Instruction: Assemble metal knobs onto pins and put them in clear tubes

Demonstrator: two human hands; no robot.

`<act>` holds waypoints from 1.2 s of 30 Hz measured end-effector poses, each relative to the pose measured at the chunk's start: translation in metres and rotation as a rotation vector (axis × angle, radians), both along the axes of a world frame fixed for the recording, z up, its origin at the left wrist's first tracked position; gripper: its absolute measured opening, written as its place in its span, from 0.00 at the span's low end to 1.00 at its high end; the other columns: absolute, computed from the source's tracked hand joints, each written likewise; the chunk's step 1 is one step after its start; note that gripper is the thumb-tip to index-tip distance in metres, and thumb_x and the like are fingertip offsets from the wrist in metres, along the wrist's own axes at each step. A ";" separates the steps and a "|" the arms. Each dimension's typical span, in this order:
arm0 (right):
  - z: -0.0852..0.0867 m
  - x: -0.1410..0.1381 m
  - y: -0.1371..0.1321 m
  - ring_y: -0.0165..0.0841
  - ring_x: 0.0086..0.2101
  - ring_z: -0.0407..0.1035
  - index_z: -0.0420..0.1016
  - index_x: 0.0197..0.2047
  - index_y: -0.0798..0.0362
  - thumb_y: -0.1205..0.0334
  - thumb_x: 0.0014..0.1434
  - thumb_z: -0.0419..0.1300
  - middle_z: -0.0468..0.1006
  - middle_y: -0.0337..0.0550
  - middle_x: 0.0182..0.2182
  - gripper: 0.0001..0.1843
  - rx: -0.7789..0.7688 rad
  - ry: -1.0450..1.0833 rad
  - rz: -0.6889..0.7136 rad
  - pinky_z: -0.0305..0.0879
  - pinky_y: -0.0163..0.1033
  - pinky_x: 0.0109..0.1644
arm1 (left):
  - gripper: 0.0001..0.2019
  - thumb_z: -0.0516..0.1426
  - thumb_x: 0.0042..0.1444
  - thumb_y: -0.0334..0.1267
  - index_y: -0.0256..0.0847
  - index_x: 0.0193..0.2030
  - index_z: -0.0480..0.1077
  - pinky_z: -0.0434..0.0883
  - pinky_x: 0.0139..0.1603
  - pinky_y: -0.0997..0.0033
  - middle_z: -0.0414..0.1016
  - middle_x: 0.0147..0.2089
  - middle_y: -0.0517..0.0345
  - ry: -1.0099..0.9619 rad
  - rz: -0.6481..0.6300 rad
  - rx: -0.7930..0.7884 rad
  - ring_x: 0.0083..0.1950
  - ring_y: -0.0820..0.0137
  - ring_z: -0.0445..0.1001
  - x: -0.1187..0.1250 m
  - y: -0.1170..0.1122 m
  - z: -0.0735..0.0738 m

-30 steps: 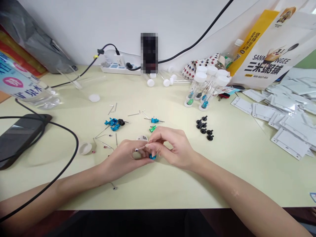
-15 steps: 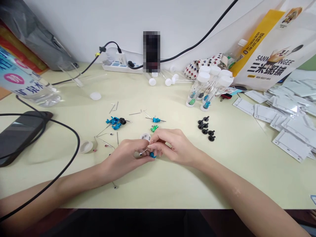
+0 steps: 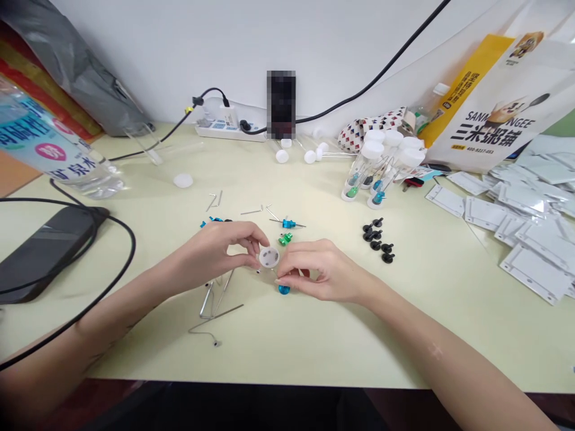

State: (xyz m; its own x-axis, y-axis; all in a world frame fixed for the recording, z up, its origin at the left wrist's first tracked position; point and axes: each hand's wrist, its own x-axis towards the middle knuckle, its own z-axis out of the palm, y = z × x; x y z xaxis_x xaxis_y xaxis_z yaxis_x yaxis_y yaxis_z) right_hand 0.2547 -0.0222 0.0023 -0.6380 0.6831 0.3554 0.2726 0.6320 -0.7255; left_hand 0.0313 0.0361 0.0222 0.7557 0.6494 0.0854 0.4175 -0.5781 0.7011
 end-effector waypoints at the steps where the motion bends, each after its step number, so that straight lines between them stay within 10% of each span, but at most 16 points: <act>1: 0.000 0.000 0.000 0.30 0.31 0.69 0.73 0.35 0.52 0.67 0.58 0.57 0.75 0.43 0.31 0.04 -0.003 -0.003 0.003 0.64 0.34 0.30 | 0.11 0.58 0.50 0.26 0.40 0.40 0.69 0.70 0.37 0.74 0.75 0.36 0.61 0.021 0.017 0.019 0.38 0.73 0.74 -0.001 0.002 0.000; 11: 0.004 0.003 0.001 0.26 0.26 0.65 0.72 0.36 0.53 0.58 0.55 0.63 0.73 0.40 0.30 0.08 -0.063 -0.015 0.051 0.63 0.32 0.31 | 0.06 0.56 0.54 0.36 0.38 0.39 0.68 0.66 0.44 0.64 0.71 0.39 0.55 0.156 -0.018 0.248 0.43 0.64 0.69 0.011 -0.007 -0.021; 20: -0.028 0.017 0.031 0.31 0.32 0.68 0.70 0.40 0.53 0.65 0.62 0.52 0.74 0.43 0.36 0.07 0.091 -0.281 -0.712 0.61 0.36 0.36 | 0.09 0.52 0.57 0.33 0.35 0.42 0.69 0.66 0.46 0.61 0.70 0.42 0.49 0.352 0.114 0.358 0.46 0.60 0.67 0.001 -0.003 -0.012; 36: -0.022 0.020 0.028 0.33 0.30 0.66 0.64 0.39 0.52 0.63 0.66 0.44 0.69 0.43 0.38 0.09 0.181 -0.896 -0.751 0.52 0.36 0.27 | 0.09 0.59 0.53 0.37 0.41 0.40 0.67 0.67 0.46 0.64 0.70 0.42 0.56 0.182 0.144 0.092 0.45 0.64 0.70 -0.002 -0.001 -0.019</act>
